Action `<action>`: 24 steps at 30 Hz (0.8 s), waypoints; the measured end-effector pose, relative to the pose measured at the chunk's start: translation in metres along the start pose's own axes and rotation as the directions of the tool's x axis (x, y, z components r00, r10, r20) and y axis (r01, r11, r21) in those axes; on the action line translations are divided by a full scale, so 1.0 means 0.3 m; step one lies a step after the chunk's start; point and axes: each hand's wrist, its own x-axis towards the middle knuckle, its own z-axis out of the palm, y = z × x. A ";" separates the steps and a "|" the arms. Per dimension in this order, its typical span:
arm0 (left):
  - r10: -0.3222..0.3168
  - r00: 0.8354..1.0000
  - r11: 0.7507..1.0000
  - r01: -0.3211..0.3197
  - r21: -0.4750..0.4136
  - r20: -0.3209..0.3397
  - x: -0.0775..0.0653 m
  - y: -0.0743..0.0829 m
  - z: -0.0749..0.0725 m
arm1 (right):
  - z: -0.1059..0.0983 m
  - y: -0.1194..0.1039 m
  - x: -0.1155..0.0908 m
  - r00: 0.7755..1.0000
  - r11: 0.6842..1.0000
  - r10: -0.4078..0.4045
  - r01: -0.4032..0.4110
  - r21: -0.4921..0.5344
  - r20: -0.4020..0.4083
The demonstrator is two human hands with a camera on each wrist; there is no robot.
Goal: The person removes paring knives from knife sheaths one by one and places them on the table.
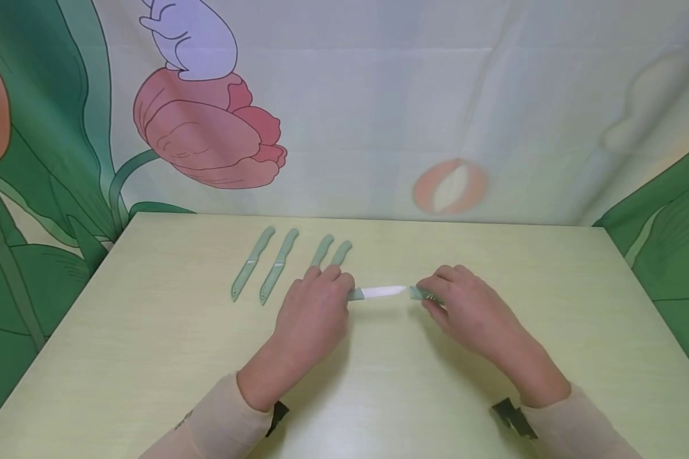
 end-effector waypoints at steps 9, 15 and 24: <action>-0.029 1.000 0.997 0.030 -0.066 0.009 -0.001 0.010 0.007 | -0.016 0.012 0.001 0.998 0.998 0.065 -0.065 0.001 0.011; -0.031 0.998 0.996 0.036 -0.081 0.059 0.006 0.029 0.025 | -0.024 0.032 -0.007 0.988 0.989 0.145 -0.146 0.013 0.045; -0.006 0.997 0.998 0.011 -0.067 0.072 0.032 0.075 0.044 | -0.044 0.057 -0.026 0.960 0.963 0.259 -0.265 0.043 0.106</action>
